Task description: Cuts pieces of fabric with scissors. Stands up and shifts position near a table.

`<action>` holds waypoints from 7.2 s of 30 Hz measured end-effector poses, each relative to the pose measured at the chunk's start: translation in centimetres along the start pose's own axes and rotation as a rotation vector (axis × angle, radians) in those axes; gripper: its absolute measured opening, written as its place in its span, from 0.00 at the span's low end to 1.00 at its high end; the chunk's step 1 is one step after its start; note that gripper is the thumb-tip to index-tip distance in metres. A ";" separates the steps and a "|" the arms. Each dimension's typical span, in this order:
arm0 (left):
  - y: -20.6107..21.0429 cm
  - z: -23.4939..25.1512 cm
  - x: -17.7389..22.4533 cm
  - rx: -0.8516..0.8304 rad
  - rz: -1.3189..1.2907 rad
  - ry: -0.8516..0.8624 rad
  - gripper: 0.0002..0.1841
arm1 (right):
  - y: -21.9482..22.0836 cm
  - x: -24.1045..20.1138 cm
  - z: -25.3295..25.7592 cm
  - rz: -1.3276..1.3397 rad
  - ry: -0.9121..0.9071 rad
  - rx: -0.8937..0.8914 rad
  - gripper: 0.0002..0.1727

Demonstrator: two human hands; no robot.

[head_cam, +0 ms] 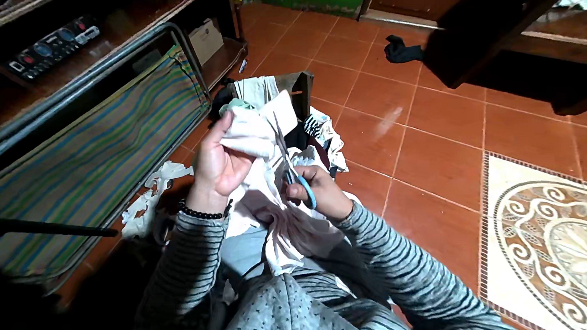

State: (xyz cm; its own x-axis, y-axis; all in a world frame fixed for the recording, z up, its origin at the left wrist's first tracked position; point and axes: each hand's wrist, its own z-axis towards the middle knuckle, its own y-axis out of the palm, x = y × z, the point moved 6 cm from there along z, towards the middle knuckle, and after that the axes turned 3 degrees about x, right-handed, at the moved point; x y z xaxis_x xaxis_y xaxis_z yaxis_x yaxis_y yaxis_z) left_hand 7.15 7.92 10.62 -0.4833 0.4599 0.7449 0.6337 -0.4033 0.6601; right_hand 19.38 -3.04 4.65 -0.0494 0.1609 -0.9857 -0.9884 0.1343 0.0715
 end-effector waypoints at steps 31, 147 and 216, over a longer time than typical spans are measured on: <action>-3.5 -5.3 -9.0 0.104 0.212 -0.049 0.23 | 0.1 8.7 -12.7 0.199 0.211 -0.112 0.23; -4.1 -5.7 -7.5 0.130 0.291 -0.069 0.17 | 1.4 7.8 -9.3 0.173 0.159 -0.004 0.23; -5.1 -5.0 -7.6 0.190 0.057 -0.178 0.14 | 2.3 8.4 -9.9 0.177 0.138 -0.068 0.23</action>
State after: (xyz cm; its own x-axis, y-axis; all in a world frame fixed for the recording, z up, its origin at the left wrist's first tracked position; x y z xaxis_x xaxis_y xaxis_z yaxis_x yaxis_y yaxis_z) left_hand 4.58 2.52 2.12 -0.3408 0.5793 0.7404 0.7668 -0.2843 0.5755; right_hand 15.28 -11.11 -4.97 -0.2379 0.0403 -0.9705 -0.9696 0.0487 0.2397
